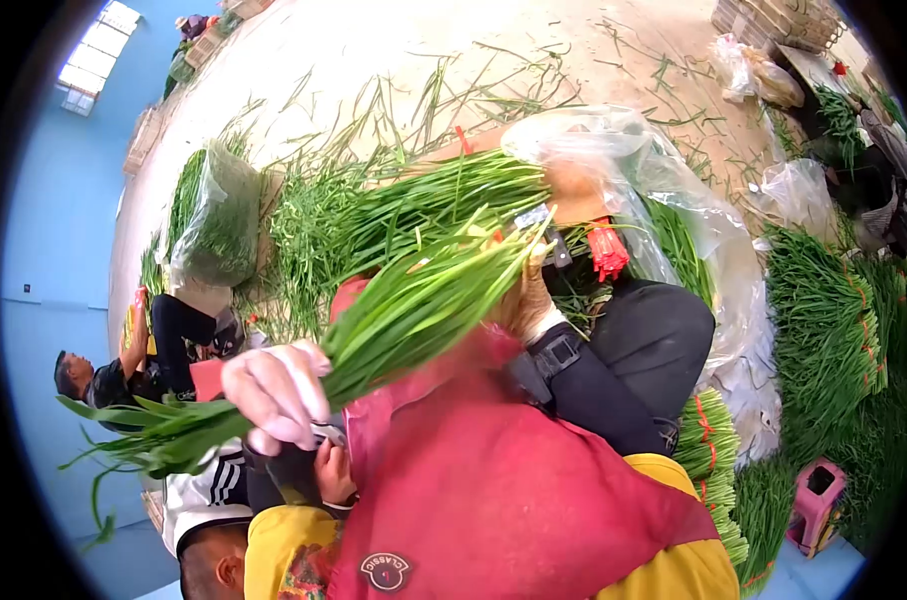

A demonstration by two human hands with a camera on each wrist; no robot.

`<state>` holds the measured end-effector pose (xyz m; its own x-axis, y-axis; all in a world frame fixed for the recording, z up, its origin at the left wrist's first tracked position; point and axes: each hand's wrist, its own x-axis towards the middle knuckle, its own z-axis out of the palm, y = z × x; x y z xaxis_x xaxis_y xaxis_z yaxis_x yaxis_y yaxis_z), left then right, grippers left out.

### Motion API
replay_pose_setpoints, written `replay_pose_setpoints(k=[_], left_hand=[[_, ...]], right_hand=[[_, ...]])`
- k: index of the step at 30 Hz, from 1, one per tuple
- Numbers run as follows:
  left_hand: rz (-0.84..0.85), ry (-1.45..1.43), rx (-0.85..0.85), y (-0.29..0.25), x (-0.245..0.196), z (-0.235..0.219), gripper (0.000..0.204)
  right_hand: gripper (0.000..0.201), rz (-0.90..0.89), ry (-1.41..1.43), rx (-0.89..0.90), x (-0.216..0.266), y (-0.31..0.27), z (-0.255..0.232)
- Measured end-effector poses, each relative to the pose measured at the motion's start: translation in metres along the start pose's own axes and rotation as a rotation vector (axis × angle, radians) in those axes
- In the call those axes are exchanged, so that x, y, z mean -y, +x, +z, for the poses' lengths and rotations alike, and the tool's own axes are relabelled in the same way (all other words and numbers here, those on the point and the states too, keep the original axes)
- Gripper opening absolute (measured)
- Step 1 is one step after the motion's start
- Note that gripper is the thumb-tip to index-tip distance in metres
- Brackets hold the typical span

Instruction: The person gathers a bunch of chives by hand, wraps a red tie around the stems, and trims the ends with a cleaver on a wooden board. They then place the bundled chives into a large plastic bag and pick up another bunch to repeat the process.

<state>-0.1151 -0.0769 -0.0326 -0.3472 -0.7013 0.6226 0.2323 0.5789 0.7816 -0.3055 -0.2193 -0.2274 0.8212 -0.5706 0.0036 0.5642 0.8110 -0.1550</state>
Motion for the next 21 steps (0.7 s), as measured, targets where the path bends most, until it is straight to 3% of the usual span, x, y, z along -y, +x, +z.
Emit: replay_pose_setpoints(k=[2,3,6,8,10,12,14,15,18,20,21], left_hand=[[-0.019,0.002,-0.084,-0.025,0.012,0.010,0.016],[-0.076,-0.002,-0.125,-0.033,0.013,0.017,0.013],[-0.196,0.064,-0.146,-0.049,0.020,0.027,0.016],[-0.296,0.232,-0.047,-0.044,0.015,0.028,0.023],[-0.400,0.186,0.009,-0.059,0.017,0.024,0.027],[-0.381,0.058,-0.008,-0.084,0.026,0.012,0.026],[-0.447,0.116,-0.352,-0.111,0.015,0.025,0.024],[-0.401,0.148,-0.442,-0.120,0.016,0.024,0.022],[-0.524,-0.017,-0.722,-0.155,-0.007,0.037,0.019],[-0.560,-0.089,-0.789,-0.186,-0.008,0.044,0.022],[-0.488,-0.122,-0.889,-0.190,-0.004,0.049,0.022]], right_hand=[[0.102,0.026,-0.039,-0.046,0.008,0.007,-0.003],[0.100,-0.060,-0.062,-0.133,0.007,0.010,-0.004],[0.093,-0.144,0.075,-0.038,0.020,0.016,-0.043],[0.091,-0.184,-0.049,-0.091,0.025,0.013,-0.049],[0.090,-0.187,-0.044,-0.129,0.019,0.012,-0.060],[0.089,-0.186,0.030,-0.147,0.007,0.014,-0.073],[0.094,-0.108,0.008,-0.208,-0.008,0.009,-0.075],[0.094,-0.094,-0.021,-0.232,-0.016,0.007,-0.069],[0.089,-0.011,0.032,-0.203,-0.037,0.007,-0.087],[0.078,0.029,-0.051,-0.258,-0.050,0.011,-0.097],[0.066,0.060,-0.003,-0.342,-0.053,0.009,-0.096]])
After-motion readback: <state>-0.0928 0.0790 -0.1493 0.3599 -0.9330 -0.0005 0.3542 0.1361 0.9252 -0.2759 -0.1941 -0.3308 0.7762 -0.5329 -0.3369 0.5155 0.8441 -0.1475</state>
